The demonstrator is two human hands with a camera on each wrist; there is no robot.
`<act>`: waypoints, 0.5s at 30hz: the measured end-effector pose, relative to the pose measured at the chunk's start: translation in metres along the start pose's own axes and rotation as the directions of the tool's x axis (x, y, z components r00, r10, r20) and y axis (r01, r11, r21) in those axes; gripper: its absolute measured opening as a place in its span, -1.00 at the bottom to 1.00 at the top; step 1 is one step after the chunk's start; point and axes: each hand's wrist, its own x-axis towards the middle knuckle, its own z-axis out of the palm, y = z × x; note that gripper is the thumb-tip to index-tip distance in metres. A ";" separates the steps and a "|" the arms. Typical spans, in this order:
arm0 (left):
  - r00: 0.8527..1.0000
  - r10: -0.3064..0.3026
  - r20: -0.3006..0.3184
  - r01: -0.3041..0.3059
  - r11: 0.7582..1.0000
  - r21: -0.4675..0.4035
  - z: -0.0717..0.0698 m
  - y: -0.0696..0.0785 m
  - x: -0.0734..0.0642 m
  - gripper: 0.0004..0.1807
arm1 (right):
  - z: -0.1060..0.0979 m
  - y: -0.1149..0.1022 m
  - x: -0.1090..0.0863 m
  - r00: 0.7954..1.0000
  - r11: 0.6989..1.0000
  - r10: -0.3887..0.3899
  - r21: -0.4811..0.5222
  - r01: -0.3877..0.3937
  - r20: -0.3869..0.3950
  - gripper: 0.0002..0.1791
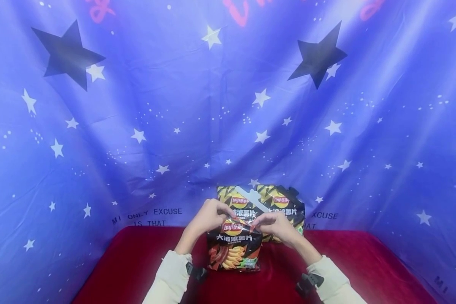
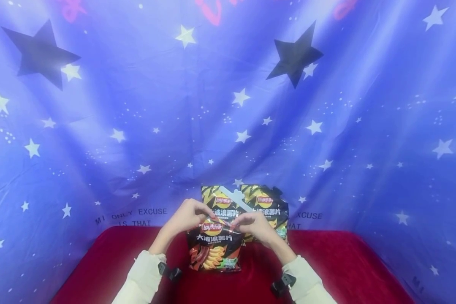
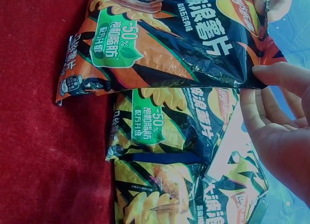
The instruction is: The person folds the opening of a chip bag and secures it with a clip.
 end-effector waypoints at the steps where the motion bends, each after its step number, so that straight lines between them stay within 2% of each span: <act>1: 1.000 0.004 0.002 -0.004 1.000 0.000 0.000 0.000 0.000 -0.58 | 0.000 0.000 0.000 1.000 1.000 0.007 -0.004 -0.007 0.000 -0.76; 5: 1.000 0.008 0.001 -0.008 1.000 -0.005 0.001 0.001 -0.001 -0.60 | -0.001 -0.002 -0.001 0.999 0.999 0.038 -0.023 -0.038 -0.014 -0.75; 8: 1.000 -0.011 0.004 0.011 1.000 -0.016 0.001 0.002 -0.002 -0.61 | -0.001 -0.004 -0.002 0.998 0.998 0.053 -0.034 -0.054 -0.023 -0.74; 12: 0.999 -0.030 0.018 0.031 0.999 -0.034 0.001 0.003 -0.004 -0.61 | 0.000 -0.006 -0.003 0.998 0.998 0.055 -0.043 -0.056 -0.015 -0.72; 15: 0.999 -0.021 0.033 0.023 0.999 -0.045 0.000 0.004 -0.005 -0.62 | -0.001 -0.006 -0.003 0.998 0.997 0.058 -0.051 -0.059 -0.008 -0.71</act>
